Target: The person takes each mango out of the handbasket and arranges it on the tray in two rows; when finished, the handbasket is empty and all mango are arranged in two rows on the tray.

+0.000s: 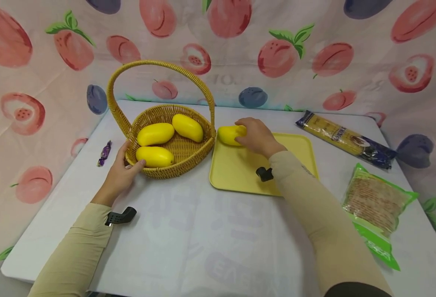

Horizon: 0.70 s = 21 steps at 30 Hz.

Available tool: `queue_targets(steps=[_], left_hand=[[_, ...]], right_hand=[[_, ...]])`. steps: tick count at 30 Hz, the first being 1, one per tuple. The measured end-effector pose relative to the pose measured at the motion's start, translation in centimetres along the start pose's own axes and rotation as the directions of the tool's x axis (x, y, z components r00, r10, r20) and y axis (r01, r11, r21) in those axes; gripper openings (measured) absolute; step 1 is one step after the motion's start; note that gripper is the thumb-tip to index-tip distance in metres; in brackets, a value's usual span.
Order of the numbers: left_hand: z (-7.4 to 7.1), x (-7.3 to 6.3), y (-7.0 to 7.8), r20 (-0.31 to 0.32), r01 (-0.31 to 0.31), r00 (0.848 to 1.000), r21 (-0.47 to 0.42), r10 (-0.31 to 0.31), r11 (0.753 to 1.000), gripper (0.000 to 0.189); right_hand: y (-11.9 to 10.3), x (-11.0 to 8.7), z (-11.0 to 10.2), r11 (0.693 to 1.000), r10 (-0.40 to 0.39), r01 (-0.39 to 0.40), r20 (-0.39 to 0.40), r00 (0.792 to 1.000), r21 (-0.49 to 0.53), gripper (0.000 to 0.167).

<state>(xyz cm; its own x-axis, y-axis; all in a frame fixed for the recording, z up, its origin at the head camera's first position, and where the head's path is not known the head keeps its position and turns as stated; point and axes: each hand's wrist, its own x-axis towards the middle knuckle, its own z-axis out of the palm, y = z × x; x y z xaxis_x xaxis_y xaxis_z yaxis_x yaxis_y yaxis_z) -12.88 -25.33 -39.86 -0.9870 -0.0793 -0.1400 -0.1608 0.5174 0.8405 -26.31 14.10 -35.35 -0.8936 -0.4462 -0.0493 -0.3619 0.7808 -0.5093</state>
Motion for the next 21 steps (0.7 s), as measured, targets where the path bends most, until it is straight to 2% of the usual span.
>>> queue_targets(steps=[6, 11, 16, 21], left_hand=[[-0.1, -0.1, 0.0, 0.004, -0.014, 1.0, -0.001, 0.014, 1.0, 0.095], [-0.3, 0.0, 0.0, 0.016, -0.017, 1.0, 0.004, 0.017, 1.0, 0.095], [-0.8, 0.0, -0.3, 0.034, -0.029, 0.999, 0.001, 0.029, 1.0, 0.093], [-1.3, 0.4, -0.9, 0.041, -0.094, 0.995, -0.025, 0.095, 0.995, 0.089]], right_hand=[[-1.2, -1.4, -0.5, 0.996, -0.084, 0.084, -0.013, 0.996, 0.011, 0.056], [-2.9, -2.6, -0.5, 0.983, -0.181, 0.182, -0.026, 0.983, 0.018, 0.055], [-4.8, -3.5, 0.0, 0.965, -0.261, 0.261, -0.022, 0.965, 0.022, 0.056], [-6.7, -3.8, 0.7, 0.932, -0.361, 0.362, -0.021, 0.932, 0.008, 0.054]])
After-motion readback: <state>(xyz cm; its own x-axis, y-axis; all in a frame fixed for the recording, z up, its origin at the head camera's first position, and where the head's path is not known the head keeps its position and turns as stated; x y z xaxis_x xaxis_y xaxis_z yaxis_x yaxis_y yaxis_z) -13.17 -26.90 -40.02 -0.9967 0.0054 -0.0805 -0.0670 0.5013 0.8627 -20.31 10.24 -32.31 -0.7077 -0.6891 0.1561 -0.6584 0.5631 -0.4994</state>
